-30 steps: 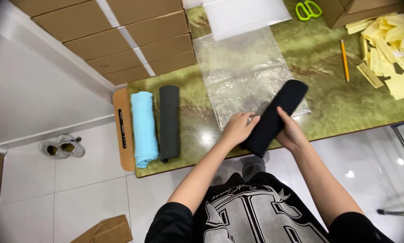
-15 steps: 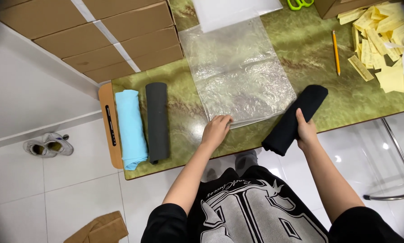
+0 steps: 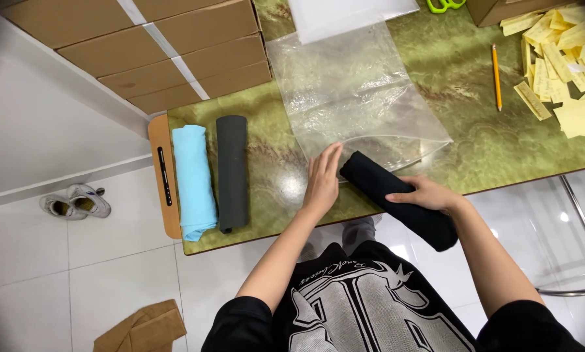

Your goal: The person wraps a rolled black item in bubble wrap, places it into a cardboard box, and closes the box. They then secure the box by tying a white ribbon around it in a crisscross pattern.

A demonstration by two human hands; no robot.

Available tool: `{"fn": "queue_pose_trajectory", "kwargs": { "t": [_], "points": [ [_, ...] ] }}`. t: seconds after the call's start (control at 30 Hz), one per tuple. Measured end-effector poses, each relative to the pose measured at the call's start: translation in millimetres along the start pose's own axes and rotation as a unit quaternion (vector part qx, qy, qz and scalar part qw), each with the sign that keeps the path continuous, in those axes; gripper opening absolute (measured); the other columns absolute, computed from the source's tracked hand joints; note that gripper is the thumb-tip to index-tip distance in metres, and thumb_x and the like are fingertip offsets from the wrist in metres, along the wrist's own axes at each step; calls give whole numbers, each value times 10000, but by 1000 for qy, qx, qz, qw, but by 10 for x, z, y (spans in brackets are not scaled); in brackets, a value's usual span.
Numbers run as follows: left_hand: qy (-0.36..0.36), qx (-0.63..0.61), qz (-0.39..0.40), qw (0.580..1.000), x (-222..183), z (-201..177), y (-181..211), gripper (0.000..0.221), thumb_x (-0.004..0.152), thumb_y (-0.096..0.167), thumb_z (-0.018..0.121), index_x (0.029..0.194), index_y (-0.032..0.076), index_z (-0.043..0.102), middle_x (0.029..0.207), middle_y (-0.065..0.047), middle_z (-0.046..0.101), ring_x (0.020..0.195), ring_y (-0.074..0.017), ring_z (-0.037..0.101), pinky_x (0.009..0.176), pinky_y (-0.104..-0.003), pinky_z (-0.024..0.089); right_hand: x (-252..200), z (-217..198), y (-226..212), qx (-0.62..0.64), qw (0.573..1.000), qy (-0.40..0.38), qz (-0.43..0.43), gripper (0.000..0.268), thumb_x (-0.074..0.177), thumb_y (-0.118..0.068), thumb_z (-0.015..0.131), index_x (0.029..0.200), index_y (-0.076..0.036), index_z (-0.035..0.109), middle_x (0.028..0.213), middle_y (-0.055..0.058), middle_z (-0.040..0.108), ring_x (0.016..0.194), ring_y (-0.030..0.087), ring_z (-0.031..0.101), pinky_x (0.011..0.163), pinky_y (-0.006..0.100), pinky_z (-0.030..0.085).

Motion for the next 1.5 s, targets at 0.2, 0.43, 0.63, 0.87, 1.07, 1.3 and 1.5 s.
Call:
{"fn": "queue_pose_trajectory", "kwargs": {
  "t": [0.2, 0.43, 0.63, 0.87, 1.07, 1.3, 1.5],
  "points": [
    [-19, 21, 52, 998, -110, -83, 197, 854, 964, -205, 493, 1720, 104, 243, 1705, -133, 267, 1523, -373, 365, 1263, -711, 170, 538, 11, 612, 241, 966, 89, 21, 509, 913, -316, 855, 1245, 44, 713, 880, 213, 747, 743, 327, 768, 610, 473, 627],
    [1, 69, 86, 994, -169, -7, 247, 911, 902, -201, 507, 1716, 125, 259, 1704, -101, 283, 1522, -341, 386, 1255, -682, 240, 1437, -150, 986, 516, 835, 188, 8, 516, 958, -340, 858, 1294, -12, 644, 1057, 149, 657, 949, 382, 751, 788, 680, 633],
    [-21, -30, 80, 996, -96, 22, 416, 903, 901, -280, 417, 1717, 61, 234, 1737, -202, 240, 1524, -408, 396, 1251, -621, 313, 1387, -45, 616, 620, 751, 225, 6, 463, 988, -242, 802, 1324, -57, 542, 1153, 119, 540, 1121, 372, 650, 893, 639, 577],
    [6, -64, 125, 990, -73, 62, 621, 827, 959, -266, 331, 1720, 35, 210, 1775, -178, 189, 1638, -355, 205, 1324, -525, 195, 1402, -203, 773, 662, 624, 415, 3, 640, 925, -121, 861, 1376, 106, 468, 1199, 269, 575, 1041, 361, 716, 874, 640, 571],
    [26, -19, 172, 985, -198, 21, 723, 784, 990, -250, 344, 1710, 45, 245, 1781, -157, 201, 1640, -325, 216, 1320, -449, 241, 1479, 133, 701, 712, 560, 423, -5, 621, 988, -224, 806, 1413, 86, 477, 1274, 270, 646, 1125, 379, 735, 987, 584, 587],
    [7, -11, 235, 972, -732, 181, 318, 670, 871, -29, 575, 1498, 202, 611, 1662, -41, 442, 1563, -287, 412, 1254, -442, 419, 774, -113, 425, 192, 812, 551, 1, 1000, 981, -509, 874, 1557, 15, 246, 1554, 383, 420, 1487, 517, 423, 1292, 579, 311],
    [38, -209, -212, 954, -627, 19, -306, 393, 1027, 98, 593, 1415, 154, 568, 1330, -120, 522, 1215, -294, 600, 962, -403, 582, 272, -324, 307, 57, 849, 525, -8, 1042, 876, -388, 951, 1627, -180, 260, 1381, 212, 542, 1272, 424, 633, 1100, 569, 504]
  ]
}}
Point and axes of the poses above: each hand's wrist, its own x-axis towards the middle knuckle, its own z-axis out of the palm, y = z × x, the point moved 9 cm from there along x, towards the middle knuckle
